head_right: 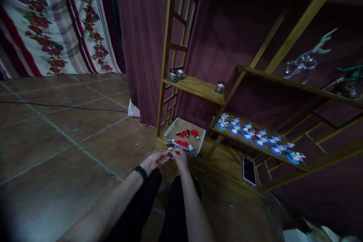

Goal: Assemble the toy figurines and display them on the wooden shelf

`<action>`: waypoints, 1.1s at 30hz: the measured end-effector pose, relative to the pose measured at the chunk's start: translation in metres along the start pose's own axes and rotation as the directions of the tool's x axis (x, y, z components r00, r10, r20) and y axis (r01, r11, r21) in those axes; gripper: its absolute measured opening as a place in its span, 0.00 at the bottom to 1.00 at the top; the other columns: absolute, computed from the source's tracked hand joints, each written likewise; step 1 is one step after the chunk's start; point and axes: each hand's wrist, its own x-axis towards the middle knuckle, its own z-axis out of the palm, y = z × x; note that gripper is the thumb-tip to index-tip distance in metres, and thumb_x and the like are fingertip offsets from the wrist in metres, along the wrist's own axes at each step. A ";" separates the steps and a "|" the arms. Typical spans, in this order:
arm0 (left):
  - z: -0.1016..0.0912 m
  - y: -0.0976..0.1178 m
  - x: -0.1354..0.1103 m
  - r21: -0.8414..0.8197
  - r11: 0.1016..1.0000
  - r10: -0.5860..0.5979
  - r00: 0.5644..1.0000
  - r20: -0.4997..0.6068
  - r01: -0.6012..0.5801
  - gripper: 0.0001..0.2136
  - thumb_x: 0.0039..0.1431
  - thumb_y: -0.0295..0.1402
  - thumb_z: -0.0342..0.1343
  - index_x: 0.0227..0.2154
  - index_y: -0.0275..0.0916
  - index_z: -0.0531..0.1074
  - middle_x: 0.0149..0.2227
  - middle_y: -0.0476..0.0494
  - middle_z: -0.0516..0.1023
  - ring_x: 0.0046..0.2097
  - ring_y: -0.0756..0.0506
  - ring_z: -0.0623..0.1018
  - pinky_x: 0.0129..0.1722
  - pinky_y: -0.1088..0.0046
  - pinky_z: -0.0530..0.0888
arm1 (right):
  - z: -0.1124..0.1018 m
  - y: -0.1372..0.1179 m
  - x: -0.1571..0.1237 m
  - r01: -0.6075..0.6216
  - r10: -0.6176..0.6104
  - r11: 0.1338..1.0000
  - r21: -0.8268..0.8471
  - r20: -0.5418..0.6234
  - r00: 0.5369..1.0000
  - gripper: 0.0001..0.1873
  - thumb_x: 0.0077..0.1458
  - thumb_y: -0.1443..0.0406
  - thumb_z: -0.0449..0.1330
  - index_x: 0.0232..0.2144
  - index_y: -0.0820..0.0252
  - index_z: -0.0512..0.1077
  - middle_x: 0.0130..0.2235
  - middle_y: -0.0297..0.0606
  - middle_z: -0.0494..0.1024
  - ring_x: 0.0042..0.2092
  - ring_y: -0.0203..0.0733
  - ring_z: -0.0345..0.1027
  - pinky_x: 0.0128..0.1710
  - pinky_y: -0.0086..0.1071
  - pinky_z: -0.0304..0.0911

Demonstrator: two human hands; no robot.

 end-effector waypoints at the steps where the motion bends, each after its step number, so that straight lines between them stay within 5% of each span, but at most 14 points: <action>1: -0.001 0.000 0.000 -0.001 1.000 0.003 1.000 -0.003 -0.003 0.04 0.47 0.24 0.60 0.24 0.31 0.69 0.21 0.45 0.74 0.21 0.53 0.74 0.25 0.80 0.73 | 0.000 -0.001 0.000 -0.005 0.005 1.000 0.003 -0.004 1.000 0.13 0.33 0.58 0.63 0.22 0.60 0.68 0.27 0.33 0.74 0.31 0.41 0.70 0.32 0.36 0.68; 11: -0.004 0.001 0.004 -0.010 1.000 0.029 0.999 -0.013 -0.030 0.02 0.48 0.23 0.59 0.25 0.32 0.71 0.21 0.46 0.74 0.21 0.53 0.74 0.27 0.79 0.74 | 0.002 0.000 0.005 -0.060 0.058 0.997 -0.046 -0.043 0.997 0.14 0.31 0.58 0.66 0.20 0.61 0.70 0.25 0.32 0.74 0.30 0.40 0.71 0.33 0.36 0.68; 18: -0.005 0.001 0.005 -0.022 0.999 0.048 0.997 0.065 -0.047 0.03 0.45 0.21 0.61 0.25 0.31 0.74 0.25 0.43 0.76 0.26 0.52 0.76 0.29 0.80 0.75 | -0.001 -0.003 0.008 -0.139 0.138 0.988 0.066 0.010 0.990 0.15 0.28 0.60 0.68 0.20 0.62 0.72 0.27 0.37 0.77 0.34 0.45 0.72 0.35 0.39 0.68; 33: 0.000 -0.005 0.008 0.011 0.994 0.109 0.994 -0.021 -0.109 0.05 0.44 0.17 0.59 0.24 0.30 0.74 0.22 0.44 0.76 0.23 0.53 0.75 0.25 0.83 0.74 | -0.002 0.001 0.005 -0.190 0.195 0.976 0.107 -0.038 0.980 0.13 0.28 0.63 0.68 0.21 0.63 0.72 0.24 0.35 0.76 0.29 0.39 0.71 0.37 0.38 0.67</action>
